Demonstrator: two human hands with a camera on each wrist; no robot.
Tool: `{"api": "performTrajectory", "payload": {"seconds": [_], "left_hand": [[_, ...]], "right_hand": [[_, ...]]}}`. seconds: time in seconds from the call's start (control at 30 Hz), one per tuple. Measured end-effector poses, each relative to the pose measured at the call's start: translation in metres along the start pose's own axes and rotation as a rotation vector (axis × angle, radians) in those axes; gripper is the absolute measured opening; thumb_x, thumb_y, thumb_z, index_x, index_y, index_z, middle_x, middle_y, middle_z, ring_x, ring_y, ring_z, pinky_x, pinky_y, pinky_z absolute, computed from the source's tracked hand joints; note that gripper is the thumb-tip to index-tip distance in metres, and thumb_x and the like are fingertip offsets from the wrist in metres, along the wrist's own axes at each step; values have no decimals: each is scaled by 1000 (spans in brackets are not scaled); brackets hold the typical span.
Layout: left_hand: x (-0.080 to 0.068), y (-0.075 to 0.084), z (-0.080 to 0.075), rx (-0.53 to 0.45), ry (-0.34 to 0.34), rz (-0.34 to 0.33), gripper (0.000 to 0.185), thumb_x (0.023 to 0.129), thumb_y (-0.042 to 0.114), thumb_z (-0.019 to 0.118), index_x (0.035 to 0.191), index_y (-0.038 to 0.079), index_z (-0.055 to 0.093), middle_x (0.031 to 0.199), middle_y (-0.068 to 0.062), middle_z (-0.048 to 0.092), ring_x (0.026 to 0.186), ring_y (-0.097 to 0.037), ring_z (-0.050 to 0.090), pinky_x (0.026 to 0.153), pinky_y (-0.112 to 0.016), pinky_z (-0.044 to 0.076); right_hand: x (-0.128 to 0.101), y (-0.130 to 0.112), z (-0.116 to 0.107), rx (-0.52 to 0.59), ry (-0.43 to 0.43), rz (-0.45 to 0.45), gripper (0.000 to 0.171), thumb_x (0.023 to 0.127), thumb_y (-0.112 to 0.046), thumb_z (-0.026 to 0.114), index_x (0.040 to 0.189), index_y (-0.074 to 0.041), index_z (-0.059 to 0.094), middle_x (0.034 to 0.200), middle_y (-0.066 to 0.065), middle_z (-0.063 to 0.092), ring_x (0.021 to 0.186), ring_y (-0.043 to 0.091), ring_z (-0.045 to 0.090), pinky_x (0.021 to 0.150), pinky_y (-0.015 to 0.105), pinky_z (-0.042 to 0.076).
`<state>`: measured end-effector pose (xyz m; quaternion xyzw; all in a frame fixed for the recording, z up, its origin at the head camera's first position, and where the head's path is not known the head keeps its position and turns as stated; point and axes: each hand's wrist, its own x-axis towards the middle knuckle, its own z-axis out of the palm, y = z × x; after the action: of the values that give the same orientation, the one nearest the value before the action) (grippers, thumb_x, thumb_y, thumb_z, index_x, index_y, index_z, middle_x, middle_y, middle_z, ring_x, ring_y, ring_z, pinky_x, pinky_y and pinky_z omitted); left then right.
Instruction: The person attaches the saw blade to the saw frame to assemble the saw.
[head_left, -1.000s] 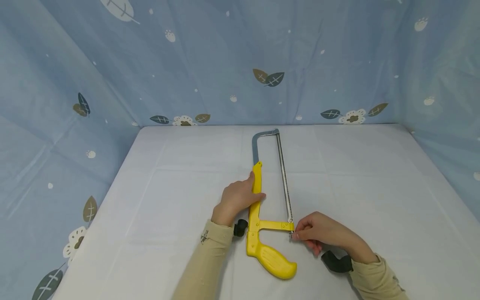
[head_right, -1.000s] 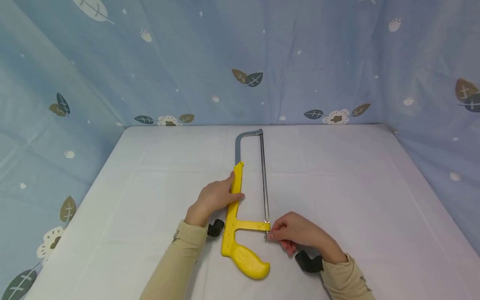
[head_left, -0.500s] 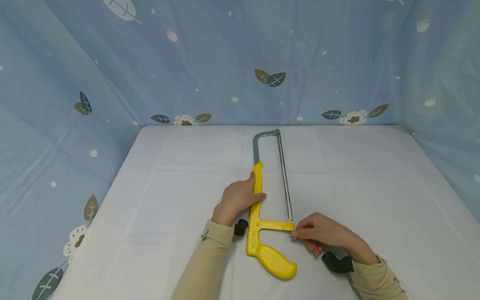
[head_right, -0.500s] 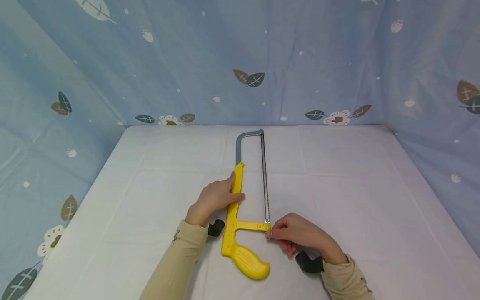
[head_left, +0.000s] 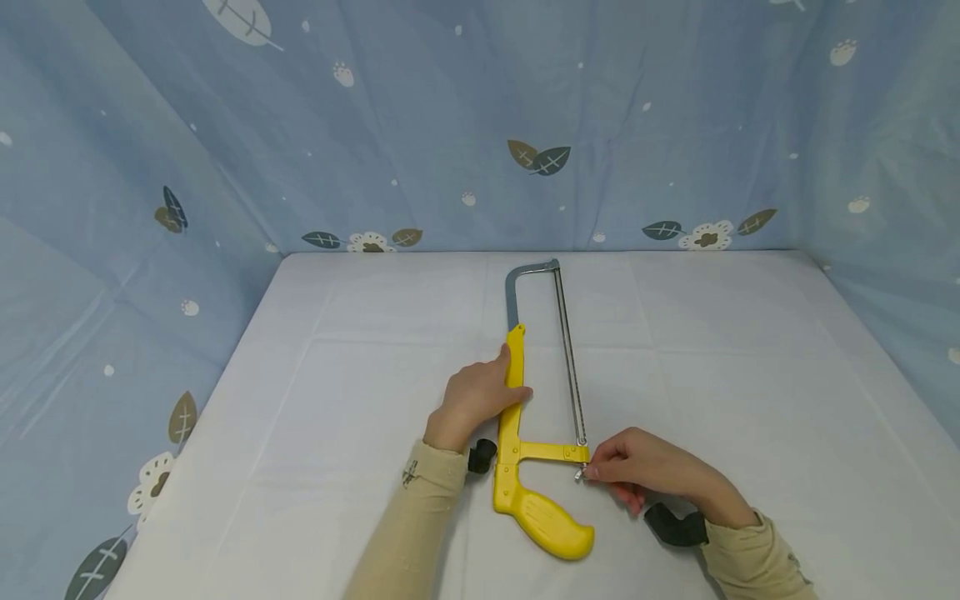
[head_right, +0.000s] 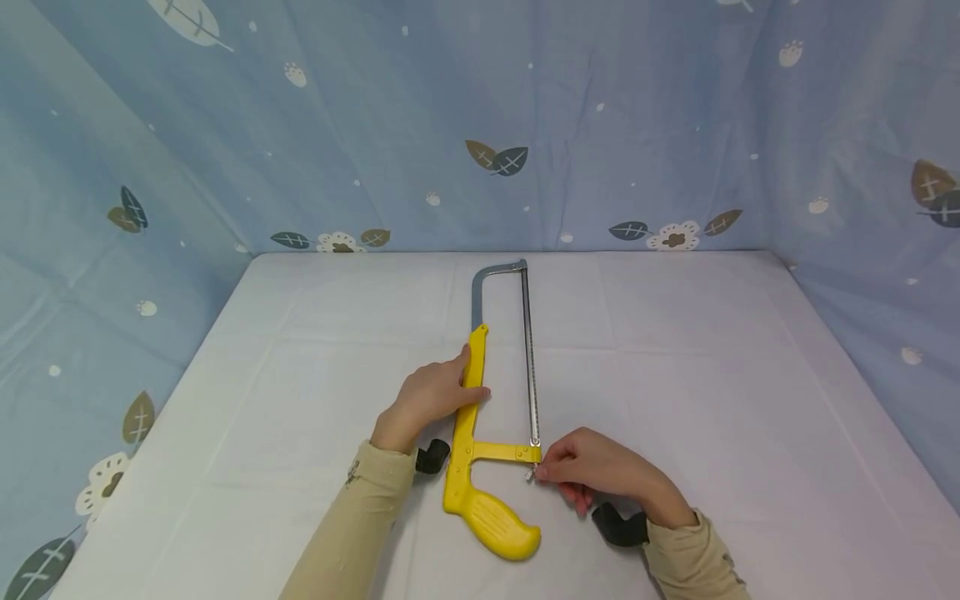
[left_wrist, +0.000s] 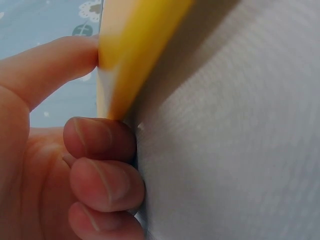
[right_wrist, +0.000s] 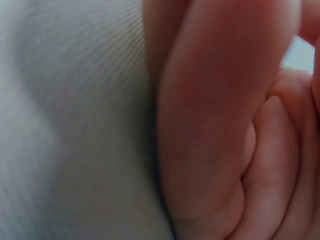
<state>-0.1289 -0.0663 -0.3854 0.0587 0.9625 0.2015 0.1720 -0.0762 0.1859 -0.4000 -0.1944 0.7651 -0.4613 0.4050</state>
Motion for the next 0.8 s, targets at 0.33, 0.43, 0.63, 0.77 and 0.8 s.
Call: {"api": "performTrajectory", "payload": {"seconds": [0.33, 0.43, 0.63, 0.77, 0.8], "left_hand": [[0, 0, 0, -10, 3, 1, 80, 80, 50, 56, 143, 13, 22, 63, -1, 49, 60, -17, 49, 50, -28, 37], [0, -1, 1, -14, 5, 4, 80, 80, 50, 56, 143, 13, 22, 63, -1, 49, 60, -17, 49, 49, -28, 37], [0, -1, 1, -19, 1, 1, 80, 80, 50, 56, 143, 13, 22, 65, -1, 50, 61, -17, 49, 50, -28, 37], [0, -1, 0, -18, 0, 3, 80, 80, 50, 56, 143, 13, 22, 66, -1, 51, 61, -17, 49, 50, -28, 37], [0, -1, 0, -17, 1, 6, 80, 80, 50, 56, 143, 13, 22, 65, -1, 50, 61, -17, 49, 50, -28, 37]], "right_hand": [[-1, -4, 1, 18, 16, 11, 25, 85, -30, 60, 81, -6, 64, 49, 4, 48, 39, 16, 49, 39, 30, 42], [0, -2, 1, 28, 22, 25, 26, 84, -31, 60, 82, -5, 62, 49, 4, 48, 38, 17, 49, 38, 29, 42], [1, 1, 1, 19, 28, 37, 26, 83, -32, 62, 83, -6, 60, 49, 2, 49, 38, 16, 49, 38, 29, 42], [1, 1, 0, 14, 37, 45, 27, 82, -33, 63, 82, -7, 60, 49, 2, 49, 38, 16, 50, 38, 29, 42], [1, 1, 0, 13, 38, 47, 27, 82, -33, 63, 81, -7, 60, 49, 2, 49, 38, 16, 50, 38, 29, 43]]}}
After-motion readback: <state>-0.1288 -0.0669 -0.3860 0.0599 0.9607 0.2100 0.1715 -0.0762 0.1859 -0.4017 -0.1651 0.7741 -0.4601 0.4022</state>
